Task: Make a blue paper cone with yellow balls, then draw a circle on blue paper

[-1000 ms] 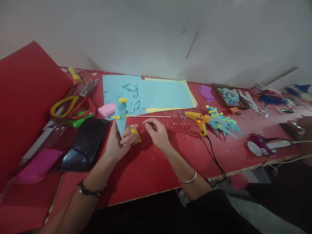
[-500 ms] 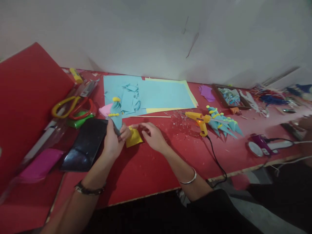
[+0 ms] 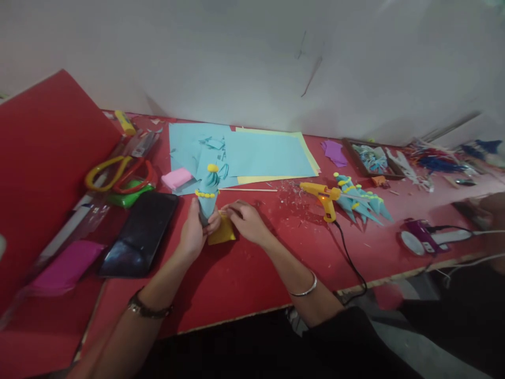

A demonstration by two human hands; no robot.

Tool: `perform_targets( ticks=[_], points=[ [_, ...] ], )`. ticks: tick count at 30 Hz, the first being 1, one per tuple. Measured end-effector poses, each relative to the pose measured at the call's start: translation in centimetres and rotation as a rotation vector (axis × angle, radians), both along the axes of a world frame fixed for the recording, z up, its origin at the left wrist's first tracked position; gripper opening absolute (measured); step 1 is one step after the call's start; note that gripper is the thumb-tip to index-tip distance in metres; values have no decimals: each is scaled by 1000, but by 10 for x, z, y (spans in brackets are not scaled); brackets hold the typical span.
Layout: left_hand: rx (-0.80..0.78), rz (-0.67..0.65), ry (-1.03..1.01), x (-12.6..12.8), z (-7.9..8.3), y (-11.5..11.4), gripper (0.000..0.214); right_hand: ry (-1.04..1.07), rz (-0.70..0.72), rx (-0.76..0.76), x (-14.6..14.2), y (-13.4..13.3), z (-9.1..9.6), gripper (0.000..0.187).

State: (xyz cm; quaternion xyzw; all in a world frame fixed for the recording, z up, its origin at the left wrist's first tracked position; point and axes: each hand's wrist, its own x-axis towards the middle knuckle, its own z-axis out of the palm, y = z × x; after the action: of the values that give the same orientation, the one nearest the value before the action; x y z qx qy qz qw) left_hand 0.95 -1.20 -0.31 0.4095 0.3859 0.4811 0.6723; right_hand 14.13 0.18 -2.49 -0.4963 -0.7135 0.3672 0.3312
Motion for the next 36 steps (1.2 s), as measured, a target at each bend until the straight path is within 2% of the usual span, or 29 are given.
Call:
perform_targets(
  ticks=[7,12,17,23,30,33,36],
  points=[
    [11,-45,137,-2,-10,-4,59,-167,-77,-74,5,-9,6,19],
    [-13,-77,113,-2,-11,-3,58,136,59,-207,10,-7,6,18],
    [-45,-134,-24,-2,-11,-1,59,360,77,-348,12,-3,4,13],
    [-56,-166,-31,-2,-2,-3,58,520,108,-511,10,-8,-2,8],
    [-28,-85,9,-2,-3,-2,59,511,50,-447,0,-12,-3,9],
    [11,-96,61,-1,-4,-3,60,468,88,-414,-1,-13,-4,7],
    [40,-96,107,-1,-7,-4,60,404,121,-364,-1,-15,-5,16]
  ],
)
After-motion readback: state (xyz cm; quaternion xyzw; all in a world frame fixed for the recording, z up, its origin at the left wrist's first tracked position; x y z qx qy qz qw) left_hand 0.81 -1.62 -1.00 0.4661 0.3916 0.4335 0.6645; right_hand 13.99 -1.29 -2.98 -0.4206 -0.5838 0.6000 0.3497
